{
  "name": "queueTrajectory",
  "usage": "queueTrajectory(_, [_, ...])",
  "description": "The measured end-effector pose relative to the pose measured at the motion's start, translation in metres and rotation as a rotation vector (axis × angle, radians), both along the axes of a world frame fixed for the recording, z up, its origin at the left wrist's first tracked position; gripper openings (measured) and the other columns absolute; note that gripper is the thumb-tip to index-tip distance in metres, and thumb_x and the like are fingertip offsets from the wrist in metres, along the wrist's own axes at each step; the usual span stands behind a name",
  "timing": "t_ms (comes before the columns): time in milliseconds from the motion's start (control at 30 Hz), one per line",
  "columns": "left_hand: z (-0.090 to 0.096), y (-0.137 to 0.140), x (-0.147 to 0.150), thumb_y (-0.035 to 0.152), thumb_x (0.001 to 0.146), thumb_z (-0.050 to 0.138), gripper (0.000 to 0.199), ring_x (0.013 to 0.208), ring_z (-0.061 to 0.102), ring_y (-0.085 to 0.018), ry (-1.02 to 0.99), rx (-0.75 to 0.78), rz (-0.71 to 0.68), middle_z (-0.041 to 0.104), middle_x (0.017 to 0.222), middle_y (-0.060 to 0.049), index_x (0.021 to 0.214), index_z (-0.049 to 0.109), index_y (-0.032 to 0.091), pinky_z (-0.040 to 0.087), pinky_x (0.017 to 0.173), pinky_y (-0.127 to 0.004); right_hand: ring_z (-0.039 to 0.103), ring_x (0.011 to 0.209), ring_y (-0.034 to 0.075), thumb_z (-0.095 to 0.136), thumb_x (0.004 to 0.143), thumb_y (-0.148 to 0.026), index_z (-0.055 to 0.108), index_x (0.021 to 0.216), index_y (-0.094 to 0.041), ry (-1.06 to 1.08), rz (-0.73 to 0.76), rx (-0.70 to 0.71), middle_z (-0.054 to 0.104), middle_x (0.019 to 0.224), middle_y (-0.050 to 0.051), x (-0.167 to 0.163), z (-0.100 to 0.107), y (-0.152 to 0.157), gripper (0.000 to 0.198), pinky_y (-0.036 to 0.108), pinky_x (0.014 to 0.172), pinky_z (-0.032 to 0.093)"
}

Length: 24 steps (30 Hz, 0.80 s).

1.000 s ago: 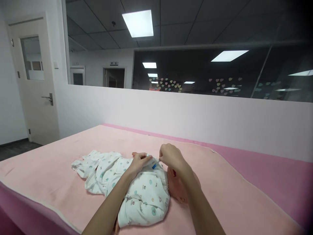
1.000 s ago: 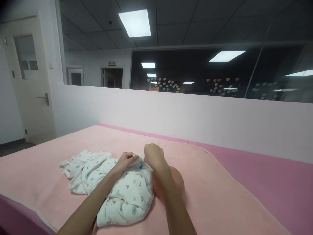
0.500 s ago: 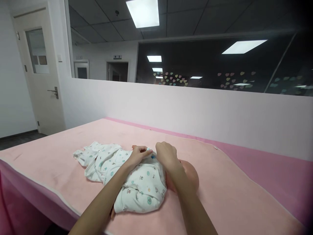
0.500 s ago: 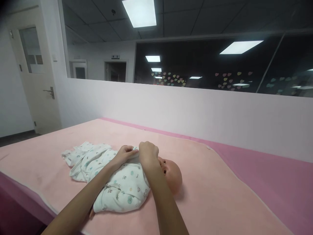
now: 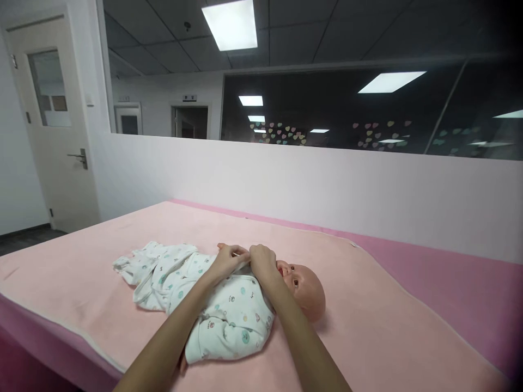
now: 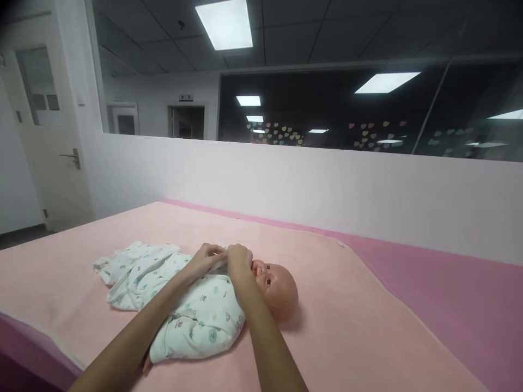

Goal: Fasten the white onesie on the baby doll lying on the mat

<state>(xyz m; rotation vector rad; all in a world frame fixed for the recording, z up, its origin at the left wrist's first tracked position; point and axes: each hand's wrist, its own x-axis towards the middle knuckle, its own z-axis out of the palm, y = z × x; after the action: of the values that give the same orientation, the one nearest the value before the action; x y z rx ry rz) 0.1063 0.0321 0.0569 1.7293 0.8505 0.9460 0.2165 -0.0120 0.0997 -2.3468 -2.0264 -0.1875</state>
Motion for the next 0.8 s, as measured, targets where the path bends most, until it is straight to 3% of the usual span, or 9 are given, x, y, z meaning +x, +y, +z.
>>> queueTrajectory(100, [0.009,0.017,0.002,0.041,0.076,0.052,0.035,0.081,0.057,-0.014,0.016,0.024,0.133,0.062,0.089,-0.006,0.091,0.063,0.012,0.042,0.069,-0.023,0.065,0.098,0.023,0.042,0.079,-0.003,0.064,0.103,-0.012,-0.002,0.031,-0.020,0.066,0.101,0.018,0.005,0.002,-0.005,0.034,0.028,0.074,0.049])
queueTrajectory(200, [0.005,0.040,0.005,0.038,0.082,0.043,0.035,0.103,0.054,-0.019,0.256,0.298,0.227,0.062,0.108,-0.005,0.100,0.062,0.015,0.041,0.090,-0.031,0.065,0.094,0.025,0.044,0.074,-0.001,0.065,0.100,-0.013,0.002,0.102,-0.075,0.068,0.097,0.016,0.008,0.008,-0.011,0.034,0.029,0.071,0.048])
queueTrajectory(267, [-0.006,0.054,0.006,0.037,0.085,0.036,0.043,0.119,0.045,-0.022,0.514,0.435,0.193,0.054,0.125,-0.006,0.117,0.056,0.016,0.034,0.103,-0.036,0.065,0.092,0.026,0.045,0.072,-0.001,0.065,0.095,-0.012,0.003,0.138,-0.109,0.068,0.096,0.015,0.010,0.012,-0.013,0.033,0.029,0.068,0.047])
queueTrajectory(333, [-0.018,0.065,0.008,0.040,0.087,0.031,0.052,0.125,0.040,-0.023,0.723,0.470,0.108,0.047,0.134,-0.007,0.131,0.046,0.016,0.031,0.107,-0.038,0.065,0.091,0.026,0.044,0.073,-0.001,0.065,0.093,-0.012,0.002,0.145,-0.124,0.068,0.096,0.014,0.010,0.014,-0.014,0.031,0.028,0.066,0.046])
queueTrajectory(433, [-0.028,0.069,0.010,0.050,0.086,0.027,0.060,0.122,0.042,-0.028,0.849,0.433,0.082,0.050,0.129,-0.011,0.130,0.049,0.016,0.034,0.101,-0.044,0.065,0.093,0.025,0.042,0.076,-0.002,0.064,0.096,-0.012,-0.007,0.123,-0.105,0.067,0.099,0.013,0.010,0.014,-0.013,0.032,0.028,0.066,0.045])
queueTrajectory(600, [-0.024,0.054,0.008,0.057,0.084,0.024,0.065,0.115,0.045,-0.031,1.013,0.516,0.242,0.055,0.113,-0.018,0.101,0.068,0.012,0.034,0.099,-0.045,0.064,0.093,0.026,0.048,0.075,-0.008,0.064,0.096,-0.012,-0.014,0.106,-0.076,0.067,0.099,0.014,0.014,0.013,-0.009,0.027,0.030,0.068,0.046])
queueTrajectory(700, [-0.024,0.046,0.003,0.056,0.085,0.023,0.063,0.115,0.047,-0.030,0.966,0.494,0.266,0.056,0.114,-0.016,0.103,0.066,0.014,0.034,0.099,-0.044,0.064,0.096,0.028,0.059,0.072,-0.015,0.065,0.094,-0.013,-0.020,0.102,-0.042,0.068,0.096,0.014,0.015,0.019,-0.011,0.023,0.032,0.072,0.047])
queueTrajectory(800, [-0.025,0.040,-0.005,0.058,0.084,0.022,0.063,0.107,0.054,-0.029,0.900,0.386,0.195,0.061,0.108,-0.015,0.105,0.062,0.014,0.036,0.097,-0.043,0.065,0.093,0.030,0.069,0.065,-0.021,0.067,0.084,-0.012,-0.031,0.101,-0.067,0.069,0.090,0.015,0.011,0.030,-0.018,0.021,0.033,0.071,0.048])
